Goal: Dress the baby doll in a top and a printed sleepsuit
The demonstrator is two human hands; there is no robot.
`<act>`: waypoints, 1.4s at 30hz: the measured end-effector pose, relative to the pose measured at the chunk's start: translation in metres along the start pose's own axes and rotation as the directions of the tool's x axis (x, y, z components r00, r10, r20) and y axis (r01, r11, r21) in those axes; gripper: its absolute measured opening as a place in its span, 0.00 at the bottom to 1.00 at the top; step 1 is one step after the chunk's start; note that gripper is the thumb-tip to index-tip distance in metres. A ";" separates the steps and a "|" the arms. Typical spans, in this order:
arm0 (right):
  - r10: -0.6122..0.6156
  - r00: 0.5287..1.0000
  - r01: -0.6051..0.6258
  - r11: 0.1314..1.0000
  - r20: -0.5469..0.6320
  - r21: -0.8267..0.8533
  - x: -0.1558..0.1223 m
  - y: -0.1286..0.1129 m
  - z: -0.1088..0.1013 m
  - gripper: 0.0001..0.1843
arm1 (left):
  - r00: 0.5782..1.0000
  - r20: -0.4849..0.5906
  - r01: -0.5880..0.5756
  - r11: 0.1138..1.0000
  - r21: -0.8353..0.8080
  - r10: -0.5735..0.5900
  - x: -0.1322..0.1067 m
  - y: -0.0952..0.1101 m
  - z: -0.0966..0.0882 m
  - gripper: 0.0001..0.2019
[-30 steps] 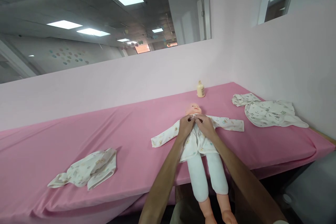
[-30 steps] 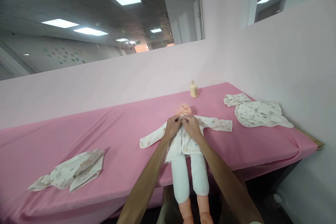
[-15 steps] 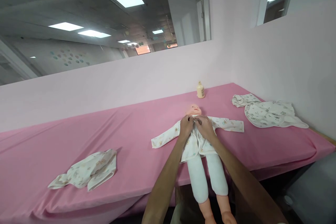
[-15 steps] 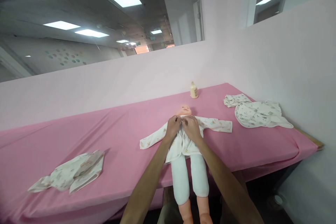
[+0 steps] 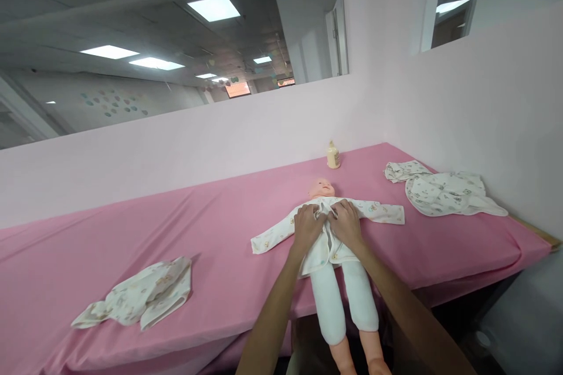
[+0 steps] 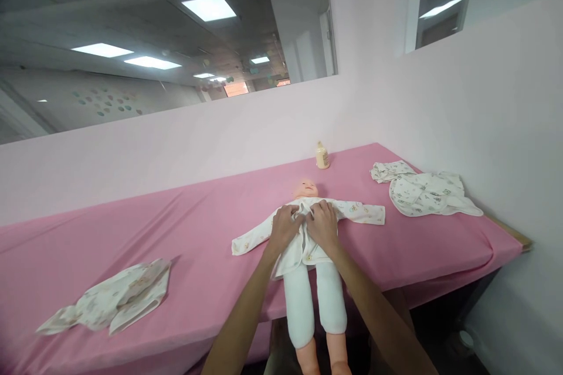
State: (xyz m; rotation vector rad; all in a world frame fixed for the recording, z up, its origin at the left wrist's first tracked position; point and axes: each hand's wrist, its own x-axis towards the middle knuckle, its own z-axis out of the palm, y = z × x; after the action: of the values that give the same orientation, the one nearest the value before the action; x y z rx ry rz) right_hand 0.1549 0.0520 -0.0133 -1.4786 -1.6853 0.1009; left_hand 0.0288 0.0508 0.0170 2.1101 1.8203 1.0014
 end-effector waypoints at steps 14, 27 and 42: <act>-0.124 0.991 0.132 0.947 0.046 -0.292 -0.022 -0.018 -0.022 0.12 | 0.992 -0.119 0.053 0.992 0.114 -0.040 -0.023 0.003 -0.005 0.09; -0.006 0.988 0.071 0.905 0.154 -0.419 -0.004 -0.012 -0.036 0.11 | 0.938 -0.305 -0.122 0.980 0.159 0.166 -0.023 0.000 0.008 0.08; 0.044 0.993 -0.077 0.947 0.108 0.313 -0.007 -0.018 -0.026 0.15 | 0.901 -0.316 -0.279 0.955 0.099 0.296 -0.021 -0.006 0.017 0.06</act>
State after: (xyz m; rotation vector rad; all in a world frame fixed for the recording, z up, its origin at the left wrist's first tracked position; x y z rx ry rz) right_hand 0.1567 0.0286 0.0090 -1.2987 -1.6137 0.4655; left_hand 0.0336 0.0372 -0.0068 2.4154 1.7108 1.4716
